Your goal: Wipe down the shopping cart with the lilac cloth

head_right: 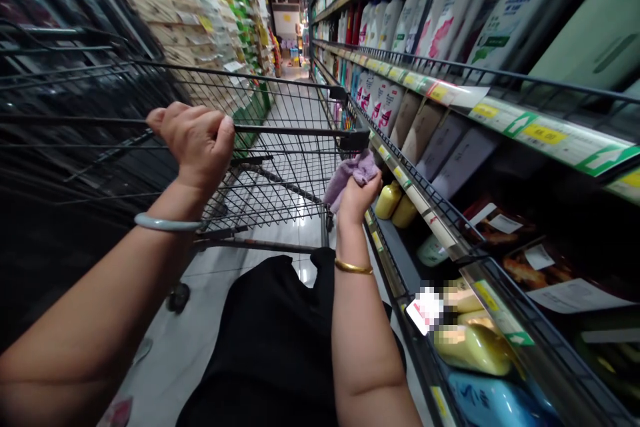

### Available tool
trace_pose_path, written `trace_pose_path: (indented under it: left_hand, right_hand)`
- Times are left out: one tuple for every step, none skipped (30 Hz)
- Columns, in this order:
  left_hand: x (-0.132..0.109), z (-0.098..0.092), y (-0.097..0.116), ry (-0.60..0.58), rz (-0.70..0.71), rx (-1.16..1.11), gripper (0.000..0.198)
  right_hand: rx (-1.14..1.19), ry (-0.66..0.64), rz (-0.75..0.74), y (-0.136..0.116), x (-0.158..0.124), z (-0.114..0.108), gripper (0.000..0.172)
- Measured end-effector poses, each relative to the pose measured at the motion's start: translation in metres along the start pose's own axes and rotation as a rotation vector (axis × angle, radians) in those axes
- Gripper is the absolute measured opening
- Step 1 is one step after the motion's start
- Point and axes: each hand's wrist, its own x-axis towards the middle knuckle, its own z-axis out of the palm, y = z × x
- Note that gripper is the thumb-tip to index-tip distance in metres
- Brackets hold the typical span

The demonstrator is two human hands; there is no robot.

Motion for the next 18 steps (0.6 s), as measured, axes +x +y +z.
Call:
trace_pose_path:
  left_hand:
    - [0.001, 0.000, -0.001, -0.005, 0.009, -0.011, 0.044]
    - [0.003, 0.001, -0.002, -0.009, 0.017, -0.022, 0.044]
    - [0.004, 0.002, -0.004, -0.007, 0.021, -0.031, 0.044]
    - [0.005, 0.003, -0.006, -0.006, 0.023, -0.037, 0.045]
    - [0.006, 0.004, -0.007, -0.003, 0.024, -0.042, 0.045]
    - [0.007, 0.005, -0.009, 0.000, 0.027, -0.045, 0.046]
    - [0.008, 0.007, -0.011, 0.004, 0.029, -0.047, 0.046]
    - [0.009, 0.008, -0.013, 0.005, 0.034, -0.049, 0.048]
    - [0.010, 0.009, -0.014, 0.001, 0.041, -0.054, 0.049]
    - [0.011, 0.010, -0.015, -0.003, 0.047, -0.061, 0.051]
    - [0.011, 0.011, -0.017, -0.009, 0.051, -0.070, 0.052]
    - [0.012, 0.012, -0.019, -0.013, 0.052, -0.078, 0.054]
    - [0.013, 0.012, -0.021, -0.014, 0.053, -0.084, 0.055]
    - [0.013, 0.013, -0.023, -0.017, 0.054, -0.088, 0.056]
    - [0.014, 0.013, -0.026, -0.023, 0.053, -0.089, 0.058]
    - [0.014, 0.013, -0.028, -0.028, 0.050, -0.091, 0.059]
    - [0.014, 0.013, -0.029, -0.020, 0.042, -0.094, 0.060]
    - [0.013, 0.013, -0.028, 0.006, 0.029, -0.096, 0.060]
  right_hand:
    - [0.067, -0.010, -0.004, -0.004, -0.002, 0.001, 0.049]
    - [0.140, -0.019, -0.018, -0.009, -0.002, 0.002, 0.050]
    - [0.210, -0.027, -0.038, -0.014, -0.002, 0.002, 0.051]
    - [0.265, -0.031, -0.059, -0.017, 0.000, 0.002, 0.052]
    - [0.296, -0.031, -0.072, -0.018, 0.002, 0.001, 0.053]
    - [0.302, -0.029, -0.063, -0.017, 0.005, 0.000, 0.052]
    - [0.294, -0.021, -0.033, -0.014, 0.008, -0.002, 0.051]
    - [0.281, -0.010, 0.014, -0.010, 0.011, -0.003, 0.049]
    - [0.268, 0.000, 0.063, -0.005, 0.014, -0.005, 0.046]
    - [0.258, 0.006, 0.106, 0.001, 0.017, -0.008, 0.043]
    - [0.251, 0.012, 0.134, 0.005, 0.018, -0.010, 0.040]
    - [0.246, 0.016, 0.149, 0.008, 0.020, -0.011, 0.037]
    - [0.239, 0.017, 0.155, 0.009, 0.020, -0.013, 0.036]
    - [0.230, 0.010, 0.158, 0.009, 0.020, -0.013, 0.036]
    - [0.219, -0.005, 0.154, 0.007, 0.019, -0.013, 0.038]
    - [0.206, -0.024, 0.142, 0.004, 0.018, -0.013, 0.041]
    - [0.194, -0.045, 0.123, 0.001, 0.016, -0.013, 0.043]
    - [0.187, -0.063, 0.102, -0.003, 0.015, -0.012, 0.045]
